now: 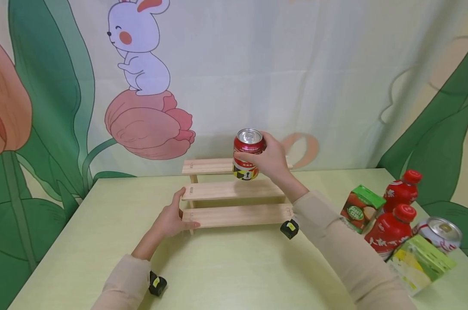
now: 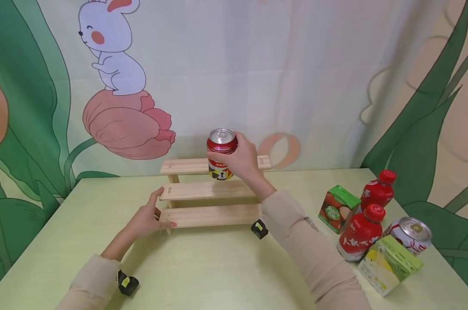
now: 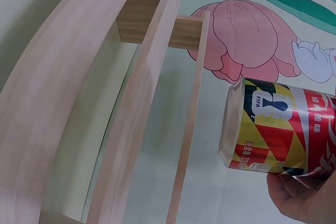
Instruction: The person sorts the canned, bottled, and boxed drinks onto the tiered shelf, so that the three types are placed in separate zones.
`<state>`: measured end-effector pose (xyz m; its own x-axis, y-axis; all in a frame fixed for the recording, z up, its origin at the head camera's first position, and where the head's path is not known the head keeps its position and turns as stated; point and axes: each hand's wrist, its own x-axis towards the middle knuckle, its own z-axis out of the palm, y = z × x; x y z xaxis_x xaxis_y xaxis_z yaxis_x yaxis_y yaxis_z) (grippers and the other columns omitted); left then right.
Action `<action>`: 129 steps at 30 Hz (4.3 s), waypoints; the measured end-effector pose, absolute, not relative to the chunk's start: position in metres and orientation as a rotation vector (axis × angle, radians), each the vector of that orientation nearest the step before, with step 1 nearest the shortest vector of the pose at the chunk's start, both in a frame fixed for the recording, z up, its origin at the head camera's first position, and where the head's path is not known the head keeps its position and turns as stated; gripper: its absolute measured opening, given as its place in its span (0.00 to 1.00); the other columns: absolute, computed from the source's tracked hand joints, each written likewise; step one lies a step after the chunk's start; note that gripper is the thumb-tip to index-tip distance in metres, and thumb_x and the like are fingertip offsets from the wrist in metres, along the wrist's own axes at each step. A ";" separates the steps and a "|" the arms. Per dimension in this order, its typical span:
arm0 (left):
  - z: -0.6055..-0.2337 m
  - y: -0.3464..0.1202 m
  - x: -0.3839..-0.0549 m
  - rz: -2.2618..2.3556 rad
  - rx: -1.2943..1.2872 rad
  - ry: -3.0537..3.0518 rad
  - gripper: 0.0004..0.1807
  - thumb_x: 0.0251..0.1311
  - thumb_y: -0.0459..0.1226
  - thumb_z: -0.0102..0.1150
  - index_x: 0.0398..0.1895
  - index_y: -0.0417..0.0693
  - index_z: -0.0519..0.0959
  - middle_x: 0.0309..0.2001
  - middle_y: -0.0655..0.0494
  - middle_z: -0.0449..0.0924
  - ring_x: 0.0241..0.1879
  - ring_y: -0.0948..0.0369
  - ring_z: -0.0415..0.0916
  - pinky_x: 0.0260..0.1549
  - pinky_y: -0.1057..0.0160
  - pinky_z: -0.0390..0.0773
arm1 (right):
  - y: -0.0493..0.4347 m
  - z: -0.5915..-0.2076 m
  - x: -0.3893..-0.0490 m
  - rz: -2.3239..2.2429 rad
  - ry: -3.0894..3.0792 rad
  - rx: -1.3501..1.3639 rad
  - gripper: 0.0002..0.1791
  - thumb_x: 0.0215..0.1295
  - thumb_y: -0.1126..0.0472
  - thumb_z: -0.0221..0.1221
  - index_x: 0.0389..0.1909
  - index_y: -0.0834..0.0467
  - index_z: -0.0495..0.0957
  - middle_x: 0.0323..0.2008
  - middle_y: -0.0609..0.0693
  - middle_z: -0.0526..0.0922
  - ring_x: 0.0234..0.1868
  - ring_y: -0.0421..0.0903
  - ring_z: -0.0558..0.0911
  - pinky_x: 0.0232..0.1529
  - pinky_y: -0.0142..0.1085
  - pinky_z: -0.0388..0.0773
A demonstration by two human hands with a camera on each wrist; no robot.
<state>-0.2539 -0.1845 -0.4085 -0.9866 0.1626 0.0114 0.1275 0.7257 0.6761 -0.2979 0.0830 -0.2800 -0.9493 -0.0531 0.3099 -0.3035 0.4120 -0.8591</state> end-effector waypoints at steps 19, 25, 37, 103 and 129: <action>-0.409 -0.187 -0.254 1.116 0.217 2.877 0.60 0.39 0.42 0.74 0.70 0.47 0.41 0.27 0.48 0.76 0.25 0.59 0.72 0.23 0.63 0.71 | 0.042 -0.287 -0.321 1.577 -2.429 0.277 0.40 0.44 0.48 0.70 0.57 0.57 0.65 0.52 0.51 0.74 0.52 0.48 0.72 0.48 0.43 0.72; -0.410 -0.187 -0.254 1.118 0.222 2.878 0.60 0.39 0.42 0.74 0.70 0.47 0.41 0.26 0.49 0.76 0.24 0.59 0.72 0.23 0.63 0.71 | 0.032 -0.290 -0.327 1.574 -2.432 0.267 0.41 0.45 0.48 0.69 0.59 0.58 0.64 0.54 0.51 0.73 0.53 0.48 0.72 0.49 0.42 0.71; -0.413 -0.186 -0.255 1.113 0.221 2.880 0.60 0.39 0.42 0.74 0.70 0.48 0.41 0.25 0.51 0.74 0.22 0.60 0.71 0.22 0.62 0.70 | 0.012 -0.295 -0.341 1.576 -2.425 0.238 0.39 0.46 0.49 0.69 0.58 0.58 0.64 0.53 0.51 0.73 0.52 0.47 0.72 0.48 0.42 0.72; -0.412 -0.184 -0.254 1.108 0.194 2.874 0.60 0.39 0.44 0.74 0.70 0.47 0.41 0.27 0.49 0.76 0.26 0.59 0.71 0.24 0.62 0.70 | 0.059 -0.296 -0.262 1.476 -2.412 0.605 0.38 0.59 0.55 0.59 0.67 0.60 0.54 0.66 0.55 0.58 0.63 0.54 0.61 0.54 0.47 0.66; -0.409 -0.183 -0.253 1.113 0.176 2.855 0.60 0.39 0.43 0.73 0.70 0.48 0.40 0.27 0.48 0.75 0.25 0.58 0.70 0.23 0.62 0.70 | 0.088 -0.314 -0.225 1.461 -2.363 0.663 0.34 0.59 0.60 0.60 0.64 0.62 0.58 0.63 0.58 0.62 0.61 0.54 0.63 0.52 0.46 0.69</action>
<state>-0.2532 -0.1825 -0.4094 -0.9908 0.1326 -0.0251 0.0806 0.7307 0.6779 -0.2247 0.0875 -0.3138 -0.8540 -0.2324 0.4655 -0.5202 0.3816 -0.7640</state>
